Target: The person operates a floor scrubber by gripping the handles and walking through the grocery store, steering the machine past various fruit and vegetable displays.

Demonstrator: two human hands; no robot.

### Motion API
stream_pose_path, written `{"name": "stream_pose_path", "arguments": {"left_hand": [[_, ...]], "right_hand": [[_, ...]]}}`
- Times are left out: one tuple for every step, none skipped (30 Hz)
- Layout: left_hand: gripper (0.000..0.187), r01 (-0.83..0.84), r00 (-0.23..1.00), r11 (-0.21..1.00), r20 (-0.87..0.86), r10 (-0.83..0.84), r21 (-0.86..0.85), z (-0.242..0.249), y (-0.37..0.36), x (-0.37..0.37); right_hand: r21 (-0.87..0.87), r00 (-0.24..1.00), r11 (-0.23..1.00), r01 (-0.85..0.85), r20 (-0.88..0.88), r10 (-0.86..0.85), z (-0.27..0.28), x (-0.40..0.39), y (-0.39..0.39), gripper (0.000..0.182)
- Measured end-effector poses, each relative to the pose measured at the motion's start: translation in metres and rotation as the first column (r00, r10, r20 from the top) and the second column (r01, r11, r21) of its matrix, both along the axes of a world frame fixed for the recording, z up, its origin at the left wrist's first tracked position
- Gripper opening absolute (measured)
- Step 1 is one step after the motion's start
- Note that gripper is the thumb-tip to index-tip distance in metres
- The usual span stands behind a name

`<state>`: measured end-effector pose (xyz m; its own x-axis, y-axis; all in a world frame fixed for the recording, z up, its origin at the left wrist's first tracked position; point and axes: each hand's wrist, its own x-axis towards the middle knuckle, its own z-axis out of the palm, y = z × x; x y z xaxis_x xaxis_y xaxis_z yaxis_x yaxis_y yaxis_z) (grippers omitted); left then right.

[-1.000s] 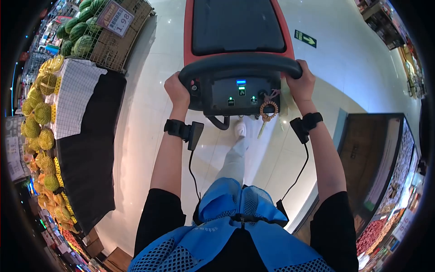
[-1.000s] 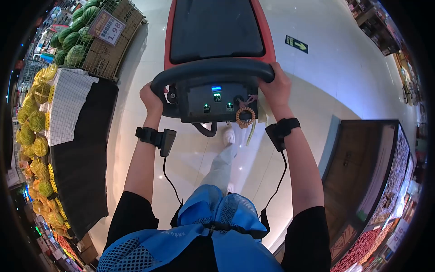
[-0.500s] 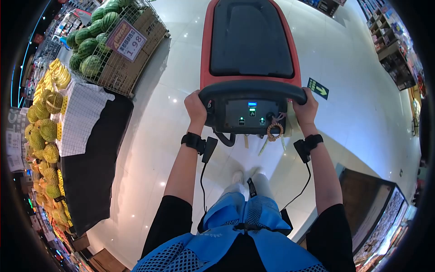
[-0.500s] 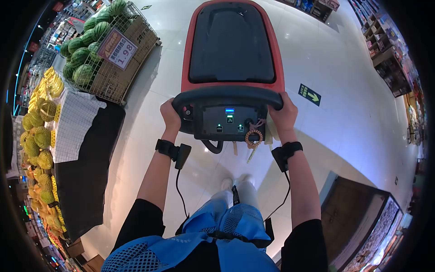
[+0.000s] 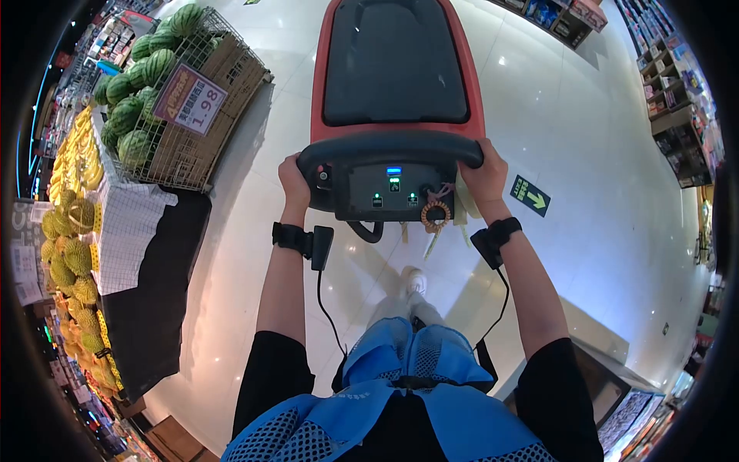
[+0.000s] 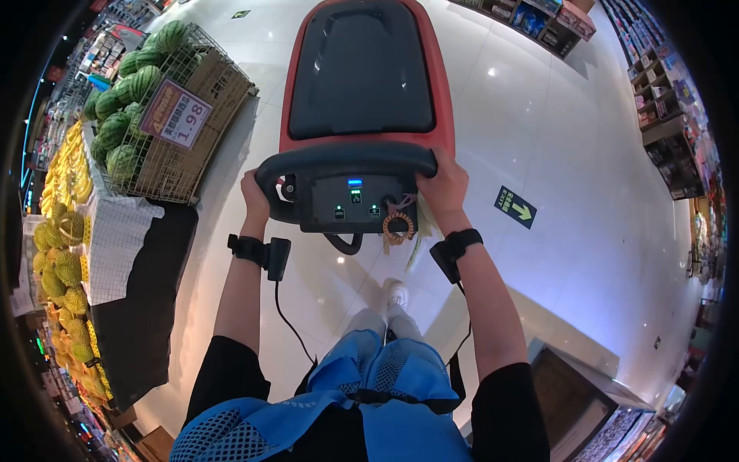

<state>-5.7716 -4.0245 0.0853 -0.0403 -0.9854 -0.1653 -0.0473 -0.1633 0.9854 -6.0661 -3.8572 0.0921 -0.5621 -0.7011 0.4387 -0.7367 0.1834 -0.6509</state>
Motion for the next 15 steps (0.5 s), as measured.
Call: {"name": "stream_pose_path", "arguments": {"left_hand": [[0.032,-0.006,1.000,1.000,-0.020,0.007,0.029,-0.001,-0.014,-0.015],[0.032,-0.015,0.999,0.999,-0.039,0.017,0.048,-0.001,-0.032,-0.028],[0.032,-0.025,0.999,0.999,-0.035,0.026,0.044,-0.001,-0.046,-0.041],[0.033,-0.018,0.998,0.997,-0.065,0.023,0.074,-0.002,-0.057,-0.054],[0.034,-0.007,0.995,0.994,-0.098,0.018,0.107,-0.002,-0.065,-0.062],[0.034,-0.015,0.995,0.994,-0.098,0.026,0.107,-0.018,-0.085,-0.065],[0.035,0.045,0.999,0.999,0.016,-0.046,0.025,-0.044,-0.108,-0.063],[0.035,0.116,0.985,0.992,0.134,-0.109,-0.048,-0.061,-0.127,-0.067],[0.035,0.111,0.986,0.992,0.129,-0.103,-0.053,-0.055,-0.138,-0.085],[0.035,0.105,0.989,0.994,0.112,-0.101,-0.025,-0.039,-0.139,-0.105],[0.036,0.105,0.990,0.994,0.098,-0.105,0.011,-0.031,-0.142,-0.120],[0.036,0.104,0.991,0.995,0.089,-0.104,0.003,-0.034,-0.152,-0.130],[0.036,0.109,0.978,0.990,0.186,-0.092,-0.084,-0.042,-0.165,-0.141],[0.036,0.120,0.955,0.981,0.289,-0.072,-0.154,-0.050,-0.171,-0.148],[0.036,0.109,0.956,0.981,0.286,-0.060,-0.159,-0.049,-0.180,-0.164]], "right_hand": [[0.004,1.000,1.000,-0.010,-0.007,0.010,0.001,-0.015,-0.016,0.035],[0.000,1.000,1.000,-0.019,-0.006,0.019,0.001,-0.030,-0.034,0.035],[-0.015,0.999,0.999,-0.035,0.011,0.035,-0.002,-0.043,-0.049,0.035],[-0.026,0.998,0.998,-0.050,0.028,0.050,-0.004,-0.055,-0.061,0.034],[-0.023,0.998,0.998,-0.055,0.029,0.056,-0.004,-0.062,-0.071,0.034],[-0.026,0.998,0.998,-0.051,0.033,0.052,-0.006,-0.073,-0.087,0.034],[-0.028,0.998,0.999,-0.046,0.035,0.047,-0.008,-0.086,-0.104,0.033],[-0.027,0.998,0.998,-0.051,0.031,0.052,-0.011,-0.100,-0.118,0.033],[-0.046,0.998,0.998,-0.051,0.038,0.053,-0.015,-0.113,-0.134,0.033],[-0.060,0.997,0.997,-0.048,0.050,0.051,-0.019,-0.123,-0.146,0.032],[-0.052,0.997,0.998,-0.044,0.055,0.047,-0.026,-0.132,-0.154,0.032],[-0.054,0.997,0.997,-0.048,0.053,0.050,-0.026,-0.143,-0.164,0.032],[-0.059,0.997,0.996,-0.064,0.050,0.067,-0.030,-0.157,-0.181,0.032],[-0.054,0.995,0.995,-0.078,0.050,0.081,-0.035,-0.168,-0.190,0.032],[-0.058,0.995,0.995,-0.078,0.052,0.081,-0.039,-0.182,-0.204,0.032]]}}
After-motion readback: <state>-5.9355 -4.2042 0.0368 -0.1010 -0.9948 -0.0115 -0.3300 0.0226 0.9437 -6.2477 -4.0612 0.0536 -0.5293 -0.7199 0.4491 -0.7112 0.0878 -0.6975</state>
